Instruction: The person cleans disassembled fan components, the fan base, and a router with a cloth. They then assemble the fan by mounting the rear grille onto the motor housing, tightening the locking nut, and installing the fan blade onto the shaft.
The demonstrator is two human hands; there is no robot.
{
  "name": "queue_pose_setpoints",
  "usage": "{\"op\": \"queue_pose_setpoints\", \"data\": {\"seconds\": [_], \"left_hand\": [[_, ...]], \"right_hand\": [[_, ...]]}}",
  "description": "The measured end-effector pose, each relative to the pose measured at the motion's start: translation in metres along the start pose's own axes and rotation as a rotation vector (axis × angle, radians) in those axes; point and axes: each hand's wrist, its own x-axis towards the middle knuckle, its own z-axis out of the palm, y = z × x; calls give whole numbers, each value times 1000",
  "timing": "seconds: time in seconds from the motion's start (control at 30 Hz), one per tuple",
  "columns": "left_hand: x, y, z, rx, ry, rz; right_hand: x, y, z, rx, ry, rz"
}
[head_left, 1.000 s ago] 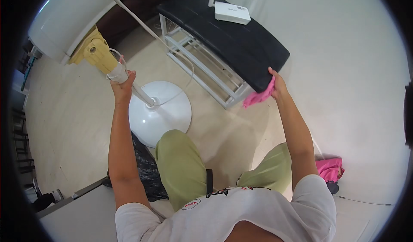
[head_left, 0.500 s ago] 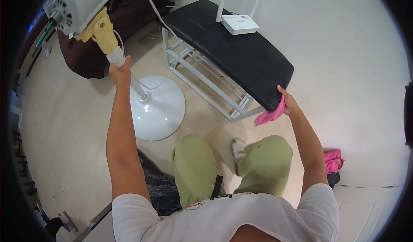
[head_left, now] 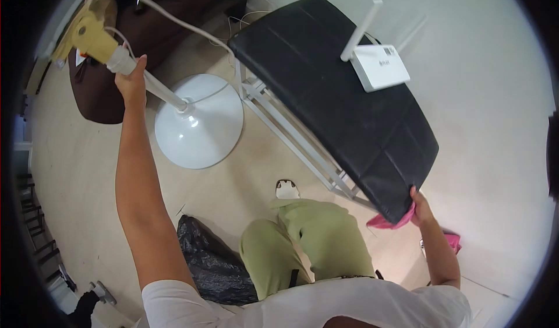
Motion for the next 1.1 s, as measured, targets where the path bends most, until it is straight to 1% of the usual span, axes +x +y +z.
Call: {"op": "queue_pose_setpoints", "data": {"seconds": [0.07, 0.1, 0.23, 0.27, 0.3, 0.37, 0.43, 0.47, 0.5, 0.57, 0.63, 0.67, 0.7, 0.73, 0.77, 0.8, 0.83, 0.9, 0.93, 0.97, 1.0, 1.07, 1.1], "left_hand": [[16, -7, 8, -13, 24, -47], [25, -11, 12, -32, 53, -76], [53, -28, 22, -5, -32, -191], [60, -32, 21, 0, -84, -285], [62, -29, 31, 9, -111, -298], [64, -11, 43, 36, 50, -552], [70, 9, 51, 247, 39, -751], [73, 5, 47, 248, 7, -871], [69, -1, 39, 254, -21, -992], [45, 2, 41, 285, 200, -1208], [-1, -23, 14, 7, 59, -929], [-33, 36, 55, 238, -52, -672], [-55, 67, 82, 440, -277, -554], [-93, 72, 100, 220, -343, -527], [-120, 93, 121, 115, -443, -659], [-117, 156, 163, 14, -539, -1065], [-152, 136, 174, -122, -733, -921], [-166, 152, 229, 15, -959, -859], [-169, 153, 250, 17, -983, -864], [-171, 152, 270, 80, -988, -820], [-168, 149, 285, 141, -994, -769], [-160, 136, 299, 193, -996, -773], [-155, 130, 299, 247, -971, -778]], "right_hand": [[-1, -10, 4, -7, 10, 81], [-1, -15, 7, 19, -21, 120], [1, -22, 0, -3, 94, 270], [-1, -24, 1, -12, 123, 326], [-2, -24, 3, 9, 138, 343], [-4, -21, 9, -1, 182, 308], [-6, -12, 5, -119, 260, 265], [-5, -14, -3, -449, 387, 421], [-11, -35, 11, -430, 399, 435], [-9, -97, 59, -876, 586, 460], [2, -116, 61, -945, 623, 7], [14, -135, 68, -965, 571, -184], [31, -155, 78, -985, 520, -375], [53, -166, 83, -1029, 524, -434], [77, -177, 89, -1071, 529, -494], [99, -189, 99, -1051, 529, -501], [116, -198, 110, -1032, 527, -505], [147, -206, 129, -972, 484, -491], [154, -208, 139, -958, 444, -418], [157, -208, 148, -945, 396, -346], [159, -203, 157, -936, 409, -336], [159, -187, 174, -969, 646, -479], [156, -186, 184, -963, 652, -467]]}}
